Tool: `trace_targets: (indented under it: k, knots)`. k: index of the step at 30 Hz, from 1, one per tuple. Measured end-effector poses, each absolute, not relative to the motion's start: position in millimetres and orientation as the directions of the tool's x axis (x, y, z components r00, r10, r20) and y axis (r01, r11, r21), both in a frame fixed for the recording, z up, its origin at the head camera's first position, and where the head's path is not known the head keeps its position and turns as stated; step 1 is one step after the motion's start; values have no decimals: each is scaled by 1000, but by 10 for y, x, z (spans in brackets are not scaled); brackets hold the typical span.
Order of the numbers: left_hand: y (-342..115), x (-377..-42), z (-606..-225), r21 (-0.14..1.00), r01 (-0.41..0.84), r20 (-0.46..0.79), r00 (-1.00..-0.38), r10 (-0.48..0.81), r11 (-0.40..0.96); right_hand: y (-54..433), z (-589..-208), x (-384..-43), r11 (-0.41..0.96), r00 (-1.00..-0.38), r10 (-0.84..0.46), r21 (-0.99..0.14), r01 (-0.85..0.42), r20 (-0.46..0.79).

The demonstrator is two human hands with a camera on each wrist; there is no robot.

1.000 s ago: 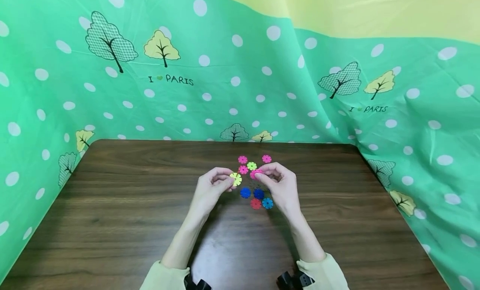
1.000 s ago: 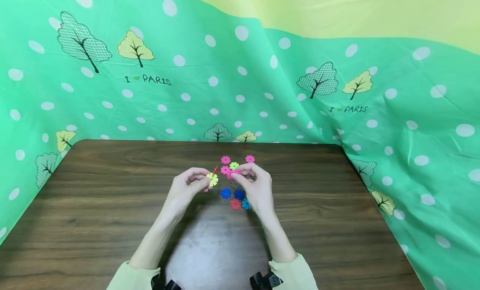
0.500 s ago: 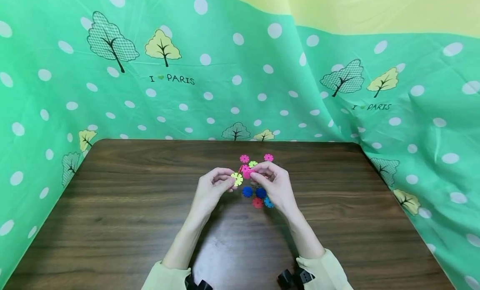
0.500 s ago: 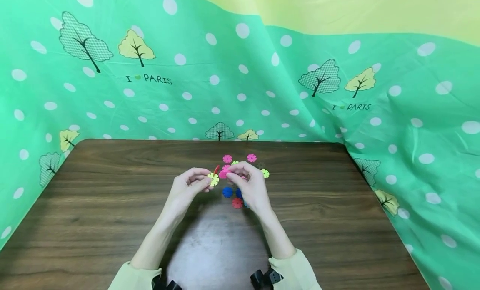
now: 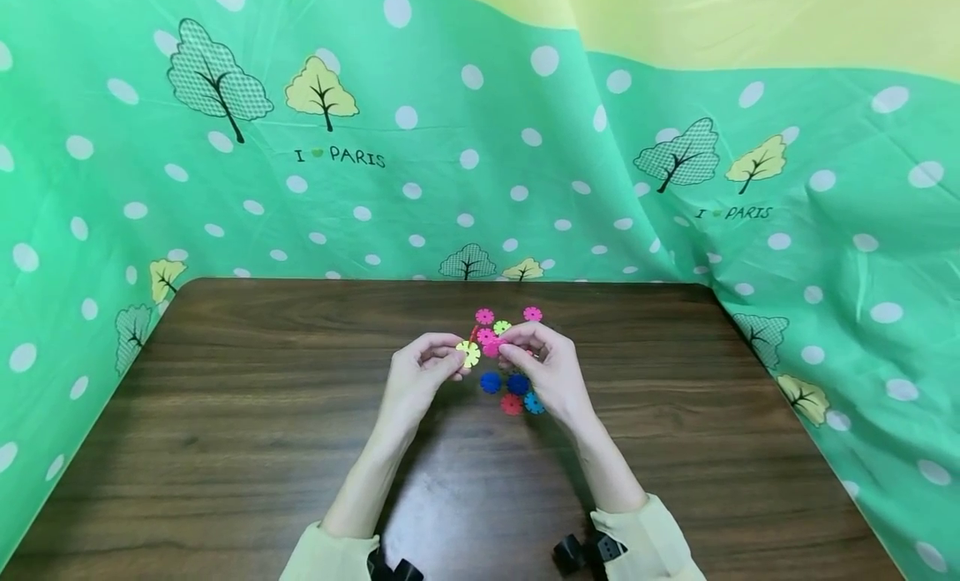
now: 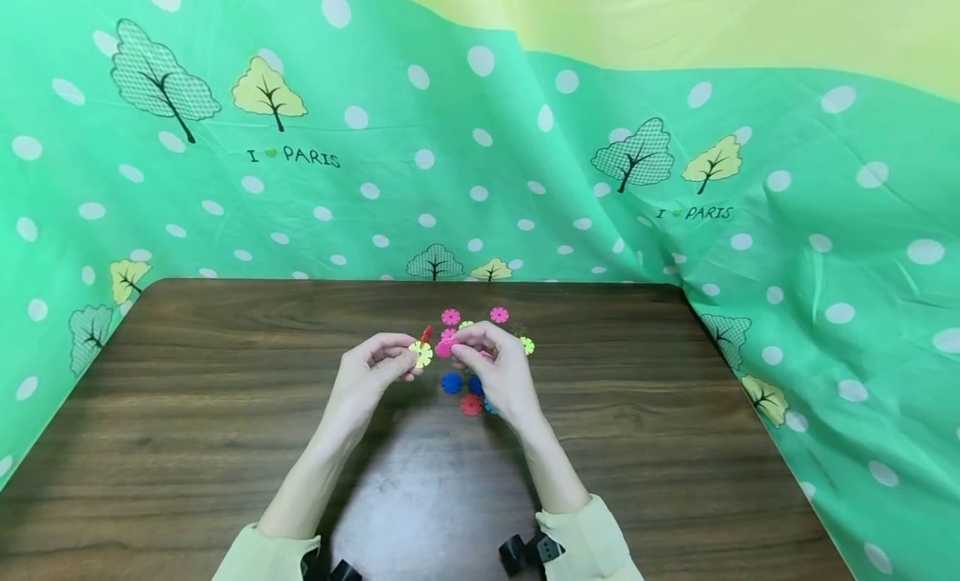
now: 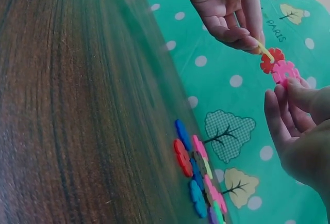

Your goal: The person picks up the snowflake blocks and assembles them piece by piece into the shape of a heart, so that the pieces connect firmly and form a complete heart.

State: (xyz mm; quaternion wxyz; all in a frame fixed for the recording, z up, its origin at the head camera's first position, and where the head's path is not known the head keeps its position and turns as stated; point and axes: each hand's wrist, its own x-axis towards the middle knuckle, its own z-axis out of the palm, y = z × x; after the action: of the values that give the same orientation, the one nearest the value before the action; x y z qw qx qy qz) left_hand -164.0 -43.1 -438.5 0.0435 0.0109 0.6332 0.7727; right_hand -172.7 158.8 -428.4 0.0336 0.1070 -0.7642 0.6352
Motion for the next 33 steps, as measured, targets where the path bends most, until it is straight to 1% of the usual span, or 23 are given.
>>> trace_targets:
  k: [9,14,19,27,33]
  knots:
    - [-419,-1647,-4381,969,-54,-38,-997,70,-242,1561,-4292,-1726,206,-970,-132,-952,-228,204]
    - [-409,-1637,-4380,964,-72,-57,-996,63,-256,1556,-4313,-1733,228,-961,-156,-939,-259,227]
    - [-405,-1632,-4383,957,-98,-85,-995,61,-272,1560,-4330,-1715,234,-959,-167,-936,-263,228]
    - [-416,-1634,-4401,945,-126,-99,-990,103,-303,1562,-4332,-1715,215,-947,-171,-927,-306,273]
    - [-416,-1623,-4402,944,-142,-116,-988,104,-297,1555,-4343,-1702,265,-947,-157,-912,-315,282]
